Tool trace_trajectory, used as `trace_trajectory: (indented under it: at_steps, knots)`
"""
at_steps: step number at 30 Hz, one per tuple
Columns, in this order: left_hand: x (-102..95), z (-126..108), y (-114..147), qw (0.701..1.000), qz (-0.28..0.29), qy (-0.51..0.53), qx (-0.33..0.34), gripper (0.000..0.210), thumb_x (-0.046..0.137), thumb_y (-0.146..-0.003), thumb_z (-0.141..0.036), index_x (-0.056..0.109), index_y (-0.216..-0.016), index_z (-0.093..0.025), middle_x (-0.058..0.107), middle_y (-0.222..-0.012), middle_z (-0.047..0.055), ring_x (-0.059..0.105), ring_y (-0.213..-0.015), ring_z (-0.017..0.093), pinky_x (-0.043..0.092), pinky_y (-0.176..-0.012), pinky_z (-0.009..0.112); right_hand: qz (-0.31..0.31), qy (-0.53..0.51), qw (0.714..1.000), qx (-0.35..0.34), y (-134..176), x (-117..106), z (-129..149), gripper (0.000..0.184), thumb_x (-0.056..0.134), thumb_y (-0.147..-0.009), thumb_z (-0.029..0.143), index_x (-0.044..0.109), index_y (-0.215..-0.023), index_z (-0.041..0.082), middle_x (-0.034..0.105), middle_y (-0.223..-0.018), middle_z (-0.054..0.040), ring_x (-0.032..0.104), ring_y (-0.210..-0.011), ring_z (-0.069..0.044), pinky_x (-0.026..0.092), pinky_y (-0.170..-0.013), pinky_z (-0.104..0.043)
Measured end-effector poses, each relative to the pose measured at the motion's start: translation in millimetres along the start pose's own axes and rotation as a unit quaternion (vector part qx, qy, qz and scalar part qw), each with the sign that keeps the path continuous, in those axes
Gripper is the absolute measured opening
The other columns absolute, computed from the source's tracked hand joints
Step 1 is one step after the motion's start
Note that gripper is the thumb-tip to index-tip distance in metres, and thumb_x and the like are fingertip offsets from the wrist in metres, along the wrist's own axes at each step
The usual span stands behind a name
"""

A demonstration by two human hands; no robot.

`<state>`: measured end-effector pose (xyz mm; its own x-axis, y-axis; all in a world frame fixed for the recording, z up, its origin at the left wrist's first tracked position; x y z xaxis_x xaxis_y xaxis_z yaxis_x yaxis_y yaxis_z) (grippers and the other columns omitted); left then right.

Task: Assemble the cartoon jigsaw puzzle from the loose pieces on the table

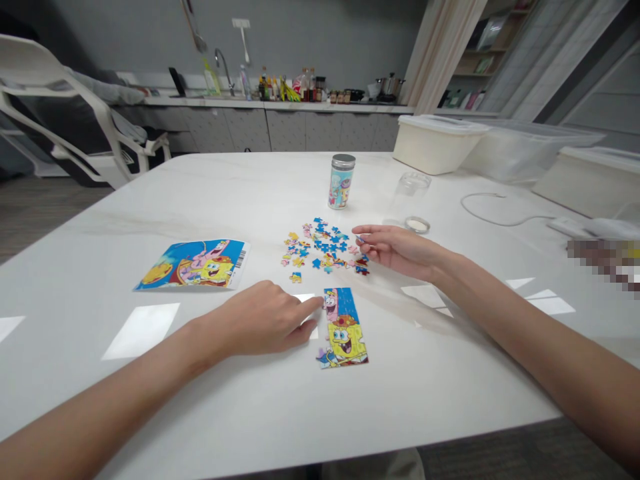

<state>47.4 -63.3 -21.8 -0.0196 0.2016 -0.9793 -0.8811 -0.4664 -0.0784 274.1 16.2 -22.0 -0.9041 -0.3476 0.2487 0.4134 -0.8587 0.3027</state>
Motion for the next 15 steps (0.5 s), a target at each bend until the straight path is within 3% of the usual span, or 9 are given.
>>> trace_trajectory:
  at_steps: [4,6,11,15]
  knots:
    - [0.5,0.2,0.0,1.0,0.003,-0.001,0.0,0.025,0.041,-0.093,-0.029,0.058,-0.108,-0.019,0.064,-0.054,-0.002,0.054,-0.04,0.014,0.019,-0.041,0.028,0.077,0.065,0.993,0.064,4.5,2.9,-0.9,0.005,0.063,-0.079,0.014,0.066,-0.078,0.011,0.05,-0.068,0.0003,0.039,-0.056,-0.006,0.04,-0.051,-0.016]
    - [0.5,0.3,-0.1,1.0,0.003,-0.003,0.0,0.025,0.041,-0.093,-0.029,0.058,-0.107,-0.019,0.064,-0.054,-0.002,0.055,-0.04,0.014,0.02,-0.041,0.028,0.089,0.093,0.99,0.061,6.0,3.6,-1.0,0.008,0.065,-0.078,0.017,0.067,-0.074,0.01,0.047,-0.066,0.0011,0.037,-0.055,-0.006,0.037,-0.049,-0.017]
    - [-0.9,0.0,-0.2,1.0,-0.005,0.002,0.005,0.026,0.039,-0.093,-0.029,0.059,-0.107,-0.018,0.063,-0.053,-0.002,0.052,-0.039,0.013,0.023,-0.04,0.028,0.083,0.124,0.986,0.072,8.5,6.8,-0.7,0.013,0.072,-0.071,0.022,0.067,-0.07,0.011,0.051,-0.068,0.0,0.039,-0.055,-0.006,0.035,-0.047,-0.019]
    - [-1.7,-0.2,-0.6,1.0,0.0,0.001,0.001,0.026,0.04,-0.093,-0.029,0.059,-0.107,-0.018,0.063,-0.053,-0.002,0.053,-0.039,0.013,0.024,-0.041,0.027,0.104,0.13,0.983,0.075,11.0,9.4,1.4,0.011,0.074,-0.068,0.021,0.07,-0.07,0.012,0.057,-0.07,-0.0015,0.046,-0.058,-0.007,0.041,-0.051,-0.019]
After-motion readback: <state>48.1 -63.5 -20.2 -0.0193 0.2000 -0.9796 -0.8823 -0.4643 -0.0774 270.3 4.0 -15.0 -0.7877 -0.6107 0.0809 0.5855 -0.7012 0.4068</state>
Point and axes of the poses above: each hand's wrist, its own y-axis away from the middle knuckle, its own x-axis out of the palm, z = x × y, the point moved 3 cm from there along -y, towards the middle knuckle
